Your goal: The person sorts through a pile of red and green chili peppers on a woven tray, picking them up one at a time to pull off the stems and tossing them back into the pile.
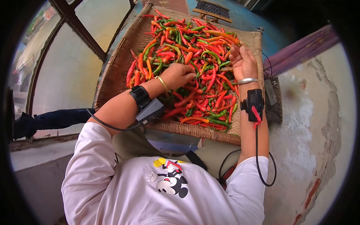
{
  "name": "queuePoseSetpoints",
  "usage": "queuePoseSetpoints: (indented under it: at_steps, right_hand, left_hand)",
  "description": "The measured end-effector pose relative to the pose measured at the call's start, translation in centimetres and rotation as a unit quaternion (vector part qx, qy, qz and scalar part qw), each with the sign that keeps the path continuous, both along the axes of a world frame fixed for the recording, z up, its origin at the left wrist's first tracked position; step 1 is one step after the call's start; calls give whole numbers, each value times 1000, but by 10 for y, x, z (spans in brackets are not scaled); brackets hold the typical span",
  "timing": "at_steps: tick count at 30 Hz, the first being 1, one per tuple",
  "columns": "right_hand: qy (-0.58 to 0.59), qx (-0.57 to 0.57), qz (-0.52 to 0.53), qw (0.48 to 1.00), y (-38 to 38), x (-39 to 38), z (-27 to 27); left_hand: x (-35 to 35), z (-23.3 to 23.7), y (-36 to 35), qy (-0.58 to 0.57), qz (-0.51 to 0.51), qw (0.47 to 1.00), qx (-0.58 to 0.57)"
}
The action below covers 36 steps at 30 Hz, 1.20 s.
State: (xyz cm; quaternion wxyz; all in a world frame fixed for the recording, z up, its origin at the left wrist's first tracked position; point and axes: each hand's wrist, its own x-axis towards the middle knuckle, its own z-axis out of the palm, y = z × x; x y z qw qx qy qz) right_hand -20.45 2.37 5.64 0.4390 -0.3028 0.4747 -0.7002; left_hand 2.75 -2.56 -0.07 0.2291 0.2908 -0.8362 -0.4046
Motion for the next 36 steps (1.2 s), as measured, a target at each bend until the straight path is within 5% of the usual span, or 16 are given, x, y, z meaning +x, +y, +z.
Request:
queuePoseSetpoints:
  at_steps: [2,4,7,9,10,12,16,24,30,32,33,35,36]
  right_hand:
    - [-101,-10,6,995,-6,20,19]
    - [-85,33,18,996,-7,8,-1]
    - [226,175,77,955,7,11,-19]
    - [449,194,79,869,19,26,-31]
    - [643,167,69,744,26,25,-36]
    - [747,189,168,615,28,24,-41]
    - [729,155,211,632,28,15,-57]
    - [852,58,119,507,26,20,-51]
    - [799,58,27,598,35,12,-15]
    - [552,102,41,827,31,19,-17]
    - [551,102,41,827,30,25,-18]
    - [152,78,156,973,30,42,-20]
    - [151,77,157,973,30,49,-20]
  left_hand:
    - [-1,0,0,-39,-22,997,-57]
    - [0,-1,-2,-44,-28,996,-66]
    - [3,-1,-4,-84,-28,991,-100]
    - [4,-4,-6,-98,-39,989,-107]
    - [3,-5,-6,-112,-48,986,-117]
    - [0,-6,-4,-132,-52,984,-108]
    - [-1,-1,1,-154,-78,975,-139]
    - [-2,-6,-1,-143,-103,975,-133]
    - [-2,0,3,-97,-84,981,-144]
    - [-5,-3,5,-10,-70,993,-95]
    - [-6,-1,7,-10,-70,993,-95]
    - [-8,0,12,76,-45,994,-71]
    - [-7,4,12,75,-44,994,-71]
